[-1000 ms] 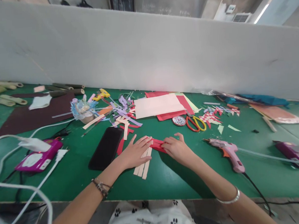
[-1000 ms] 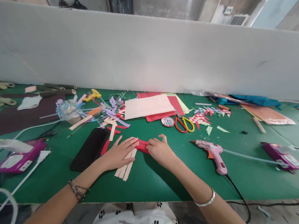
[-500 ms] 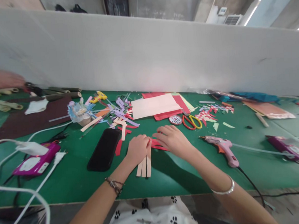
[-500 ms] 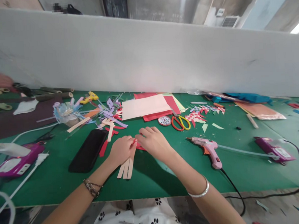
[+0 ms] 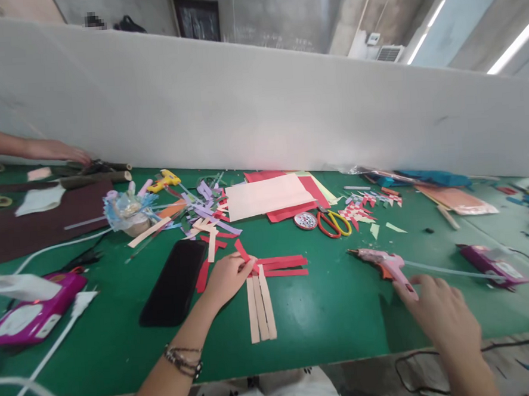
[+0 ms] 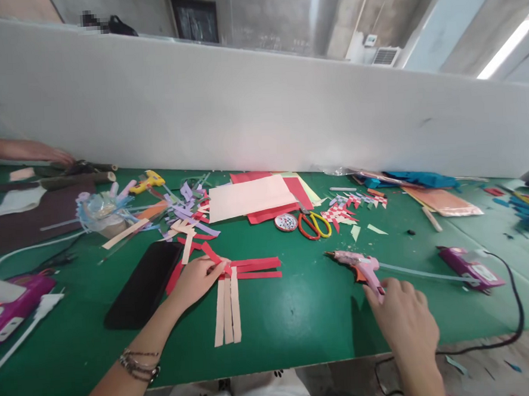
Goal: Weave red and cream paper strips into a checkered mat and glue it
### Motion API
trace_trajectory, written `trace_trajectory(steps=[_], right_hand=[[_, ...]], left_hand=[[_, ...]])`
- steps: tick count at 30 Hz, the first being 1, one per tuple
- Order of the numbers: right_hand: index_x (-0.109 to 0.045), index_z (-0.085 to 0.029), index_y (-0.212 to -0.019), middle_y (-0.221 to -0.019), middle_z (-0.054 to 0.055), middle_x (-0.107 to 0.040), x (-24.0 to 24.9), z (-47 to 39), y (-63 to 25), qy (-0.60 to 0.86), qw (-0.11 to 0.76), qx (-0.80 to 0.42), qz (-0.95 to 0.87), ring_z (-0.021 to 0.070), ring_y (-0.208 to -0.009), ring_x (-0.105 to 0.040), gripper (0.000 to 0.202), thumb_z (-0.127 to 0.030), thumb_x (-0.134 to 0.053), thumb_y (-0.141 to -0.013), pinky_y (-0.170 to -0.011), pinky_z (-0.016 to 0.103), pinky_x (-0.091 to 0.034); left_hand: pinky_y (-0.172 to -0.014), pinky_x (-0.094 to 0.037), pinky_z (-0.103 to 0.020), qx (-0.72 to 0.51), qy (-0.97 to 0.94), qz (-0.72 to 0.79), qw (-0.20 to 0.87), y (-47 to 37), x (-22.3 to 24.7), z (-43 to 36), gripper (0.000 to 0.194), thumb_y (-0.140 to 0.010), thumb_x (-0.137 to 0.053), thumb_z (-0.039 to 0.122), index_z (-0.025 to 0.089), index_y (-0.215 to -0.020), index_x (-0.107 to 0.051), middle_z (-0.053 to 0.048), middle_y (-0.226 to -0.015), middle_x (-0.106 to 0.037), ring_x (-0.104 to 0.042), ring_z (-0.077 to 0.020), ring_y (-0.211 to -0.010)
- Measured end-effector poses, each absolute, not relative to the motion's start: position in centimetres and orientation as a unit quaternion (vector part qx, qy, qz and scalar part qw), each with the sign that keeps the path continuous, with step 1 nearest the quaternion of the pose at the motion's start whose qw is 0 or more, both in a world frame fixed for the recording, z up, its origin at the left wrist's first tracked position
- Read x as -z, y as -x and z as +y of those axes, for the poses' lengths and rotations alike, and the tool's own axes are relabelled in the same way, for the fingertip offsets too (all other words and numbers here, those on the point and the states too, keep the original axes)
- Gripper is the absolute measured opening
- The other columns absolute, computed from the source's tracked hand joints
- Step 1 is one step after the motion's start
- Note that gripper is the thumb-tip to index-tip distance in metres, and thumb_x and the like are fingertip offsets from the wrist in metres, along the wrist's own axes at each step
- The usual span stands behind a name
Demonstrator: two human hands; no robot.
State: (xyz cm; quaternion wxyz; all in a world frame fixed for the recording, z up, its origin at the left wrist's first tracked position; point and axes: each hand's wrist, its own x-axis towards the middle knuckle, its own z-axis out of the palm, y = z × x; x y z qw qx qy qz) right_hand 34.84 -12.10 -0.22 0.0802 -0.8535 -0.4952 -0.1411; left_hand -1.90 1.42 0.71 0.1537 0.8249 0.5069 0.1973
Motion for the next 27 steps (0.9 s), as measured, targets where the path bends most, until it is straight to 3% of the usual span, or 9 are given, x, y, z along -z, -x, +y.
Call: trace_trajectory(steps=[3, 6, 9, 14, 19, 22, 27], right_hand=[[-0.058, -0.015, -0.095, -0.087, 0.016, -0.060, 2.6, -11.9, -36.7, 0.873, -0.019, 0.173, -0.456, 0.0349, -0.082, -0.056, 0.045, -0.054, -0.041, -0.080, -0.058, 0.039, -0.042], [-0.055, -0.012, -0.095, -0.089, 0.017, -0.059, 4.3, -10.7, -37.8, 0.841, -0.001, 0.145, -0.521, 0.0293, -0.080, -0.057, 0.033, -0.038, -0.037, -0.085, -0.065, 0.038, -0.043], [-0.052, -0.011, -0.094, -0.087, 0.017, -0.059, 4.9, -10.0, -38.3, 0.826, 0.029, 0.119, -0.550, 0.0263, -0.078, -0.057, 0.027, -0.027, -0.032, -0.086, -0.068, 0.036, -0.043], [-0.047, -0.017, -0.097, -0.083, 0.011, -0.060, 3.2, -9.8, -36.2, 0.865, 0.091, 0.041, -0.492, 0.0230, -0.062, -0.056, 0.030, -0.039, -0.029, -0.086, -0.051, 0.031, -0.038], [-0.046, -0.017, -0.100, -0.088, 0.012, -0.059, 0.8, -8.6, -29.8, 0.778, 0.228, 0.034, -0.585, 0.0250, -0.079, -0.057, 0.040, -0.051, -0.043, -0.080, -0.065, 0.033, -0.044], [-0.043, -0.015, -0.110, -0.096, 0.013, -0.058, 0.6, -8.0, -25.7, 0.743, 0.237, 0.052, -0.624, 0.0250, -0.082, -0.058, 0.046, -0.052, -0.040, -0.084, -0.064, 0.032, -0.045], [-0.041, -0.014, -0.116, -0.093, 0.012, -0.058, 1.1, -7.0, -21.8, 0.707, 0.205, 0.078, -0.672, 0.0247, -0.080, -0.059, 0.044, -0.046, -0.041, -0.086, -0.053, 0.029, -0.044]], left_hand=[[-0.058, -0.046, -0.023, -0.204, -0.826, 0.497, 0.173, 2.0, -1.0, 1.2, 0.032, -0.088, -0.041, 0.031, 0.020, -0.076, -0.067, -0.003, -0.087, -0.069, -0.064, -0.0162, -0.072], [-0.070, -0.047, -0.024, -0.220, -0.833, 0.478, 0.170, 2.1, -1.2, 0.9, 0.027, -0.088, -0.040, 0.029, 0.022, -0.083, -0.066, -0.001, -0.089, -0.067, -0.062, -0.0167, -0.084], [-0.070, -0.047, -0.024, -0.224, -0.836, 0.476, 0.155, 2.2, -1.2, 0.8, 0.029, -0.089, -0.037, 0.028, 0.021, -0.081, -0.064, -0.002, -0.085, -0.064, -0.061, -0.0159, -0.081], [-0.070, -0.046, -0.025, -0.210, -0.828, 0.493, 0.166, 2.5, -1.1, 1.0, 0.035, -0.091, -0.030, 0.030, 0.019, -0.085, -0.062, -0.003, -0.086, -0.065, -0.061, -0.0171, -0.081], [-0.067, -0.047, -0.026, -0.209, -0.814, 0.501, 0.206, 2.7, -1.6, 1.2, 0.038, -0.093, -0.025, 0.031, 0.019, -0.081, -0.060, -0.001, -0.076, -0.067, -0.063, -0.0174, -0.075], [-0.070, -0.047, -0.026, -0.214, -0.815, 0.493, 0.217, 2.8, -1.6, 1.2, 0.039, -0.093, -0.025, 0.031, 0.020, -0.078, -0.060, 0.000, -0.077, -0.068, -0.064, -0.0172, -0.077], [-0.084, -0.046, -0.029, -0.242, -0.814, 0.482, 0.214, 3.2, -1.5, 1.1, 0.033, -0.091, -0.032, 0.034, 0.019, -0.084, -0.061, -0.004, -0.097, -0.068, -0.062, -0.0190, -0.093]])
